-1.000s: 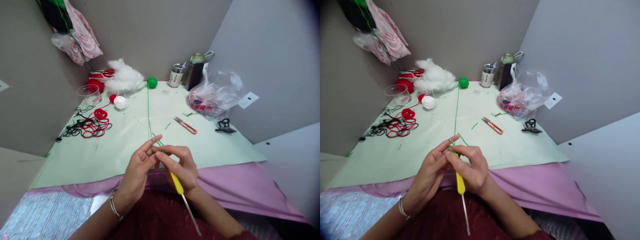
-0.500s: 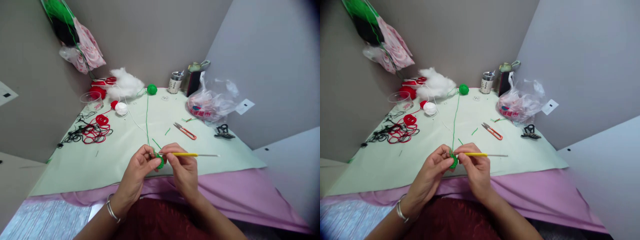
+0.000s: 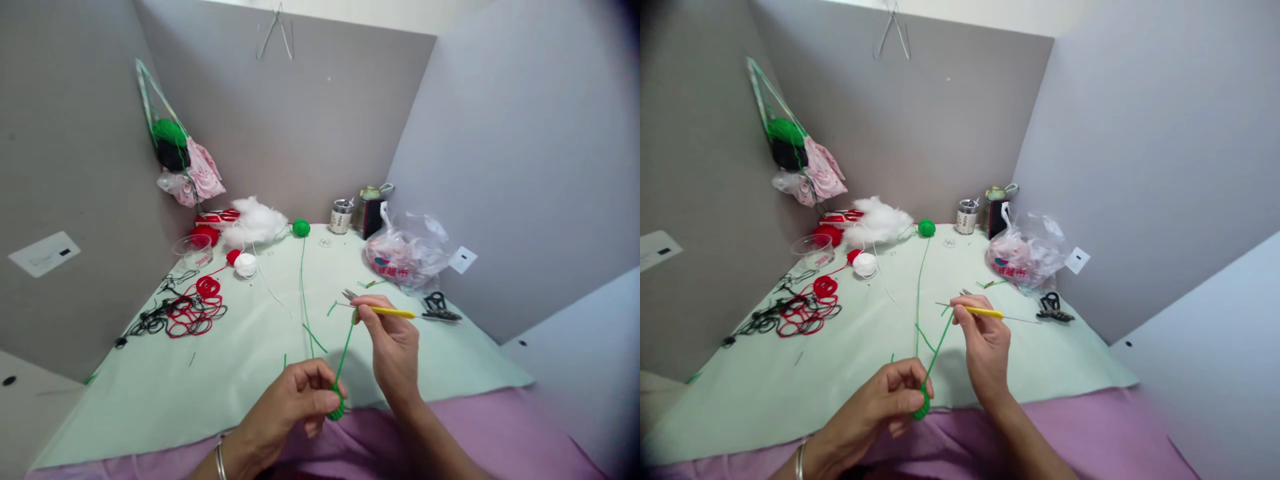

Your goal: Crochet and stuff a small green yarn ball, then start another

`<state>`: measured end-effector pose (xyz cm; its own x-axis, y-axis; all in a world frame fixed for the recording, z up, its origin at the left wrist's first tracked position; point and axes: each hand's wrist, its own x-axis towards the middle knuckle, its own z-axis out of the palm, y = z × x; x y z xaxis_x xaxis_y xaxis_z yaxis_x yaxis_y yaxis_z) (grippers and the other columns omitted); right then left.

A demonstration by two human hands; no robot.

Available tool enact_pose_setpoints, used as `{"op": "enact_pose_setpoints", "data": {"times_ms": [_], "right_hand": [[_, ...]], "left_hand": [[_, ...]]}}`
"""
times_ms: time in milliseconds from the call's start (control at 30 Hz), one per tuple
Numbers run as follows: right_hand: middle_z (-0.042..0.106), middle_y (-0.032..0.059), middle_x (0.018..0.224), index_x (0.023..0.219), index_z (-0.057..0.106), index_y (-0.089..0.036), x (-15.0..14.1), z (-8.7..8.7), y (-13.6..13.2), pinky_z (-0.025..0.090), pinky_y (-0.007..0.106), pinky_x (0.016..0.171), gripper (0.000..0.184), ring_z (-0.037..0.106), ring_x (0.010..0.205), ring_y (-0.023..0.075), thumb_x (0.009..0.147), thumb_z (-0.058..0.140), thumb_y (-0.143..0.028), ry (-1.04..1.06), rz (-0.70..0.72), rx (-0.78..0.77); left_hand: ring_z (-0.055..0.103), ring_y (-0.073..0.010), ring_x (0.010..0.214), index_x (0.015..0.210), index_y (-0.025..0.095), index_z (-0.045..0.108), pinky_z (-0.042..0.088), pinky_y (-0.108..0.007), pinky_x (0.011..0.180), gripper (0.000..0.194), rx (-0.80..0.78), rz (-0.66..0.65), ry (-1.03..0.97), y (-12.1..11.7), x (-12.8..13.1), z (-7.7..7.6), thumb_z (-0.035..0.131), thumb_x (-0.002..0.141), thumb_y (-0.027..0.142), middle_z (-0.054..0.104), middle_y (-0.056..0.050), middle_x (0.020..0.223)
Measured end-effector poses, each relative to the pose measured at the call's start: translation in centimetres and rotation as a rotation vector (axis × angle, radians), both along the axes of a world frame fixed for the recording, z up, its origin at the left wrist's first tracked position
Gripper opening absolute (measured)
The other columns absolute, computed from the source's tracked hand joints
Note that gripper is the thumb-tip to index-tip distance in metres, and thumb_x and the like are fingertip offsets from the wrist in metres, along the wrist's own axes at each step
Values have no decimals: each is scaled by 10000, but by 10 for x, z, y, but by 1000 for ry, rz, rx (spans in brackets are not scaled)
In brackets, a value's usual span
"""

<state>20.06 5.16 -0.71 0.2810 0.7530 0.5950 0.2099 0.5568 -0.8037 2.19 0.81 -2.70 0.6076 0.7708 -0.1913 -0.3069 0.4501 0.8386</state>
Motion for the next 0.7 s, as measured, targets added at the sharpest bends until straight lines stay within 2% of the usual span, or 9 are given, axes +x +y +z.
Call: {"op": "enact_pose_setpoints", "data": {"times_ms": [133,200,267,367,433,500,567,633,700], "right_hand": [[790,53,969,937,752,-215,14,6,16,597,336,774,198,734,845,179,954,704,-406,306,197,-138],[795,47,877,1008,711,-213,25,8,26,610,370,799,226,753,817,197,931,710,-426,366,296,-186],[785,46,824,1115,690,-190,37,10,37,598,367,807,283,750,802,198,944,686,-416,235,335,-301],[781,72,835,1108,697,-164,52,13,52,574,385,799,337,730,808,224,947,631,-453,-207,435,-464],[793,103,974,1128,722,-185,54,16,61,550,396,845,343,719,913,246,938,638,-457,-510,384,-497],[775,119,1118,1177,727,-204,50,22,70,525,401,904,363,696,1017,257,948,629,-469,-650,326,-459],[763,107,1116,1229,710,-202,38,28,80,518,380,901,403,686,996,235,972,595,-491,-607,406,-422],[750,59,945,1214,715,-197,23,29,90,516,334,785,415,659,841,196,926,661,-491,-499,580,-458],[711,22,791,1059,746,-176,9,24,100,487,305,683,341,611,696,165,838,743,-436,-413,673,-478]], "left_hand": [[360,-41,479,733,146,667,268,-202,463,398,-11,52,8,5,-12,13,896,724,471,550,25,644],[397,-61,519,718,145,687,300,-194,483,396,19,120,40,12,-21,25,907,713,475,507,28,616],[453,-77,585,762,148,728,373,-195,541,350,103,236,44,25,-29,37,891,745,457,548,9,678],[549,-122,712,837,173,767,457,-224,628,281,267,354,64,57,-36,48,863,777,431,629,-24,804],[586,-145,759,853,184,784,481,-247,659,273,368,399,125,82,-34,47,857,768,433,667,-35,850],[592,-139,730,836,173,796,481,-257,682,267,408,414,158,106,-29,41,878,745,409,689,-36,830],[588,-128,693,845,172,804,468,-259,684,269,444,446,185,124,-20,33,882,738,406,692,-25,795],[577,-122,651,835,169,804,462,-266,673,286,470,467,205,135,-12,24,877,733,426,691,-18,764],[580,-124,632,841,166,799,465,-274,665,303,481,495,219,140,-6,15,859,743,447,688,-17,744]]}}
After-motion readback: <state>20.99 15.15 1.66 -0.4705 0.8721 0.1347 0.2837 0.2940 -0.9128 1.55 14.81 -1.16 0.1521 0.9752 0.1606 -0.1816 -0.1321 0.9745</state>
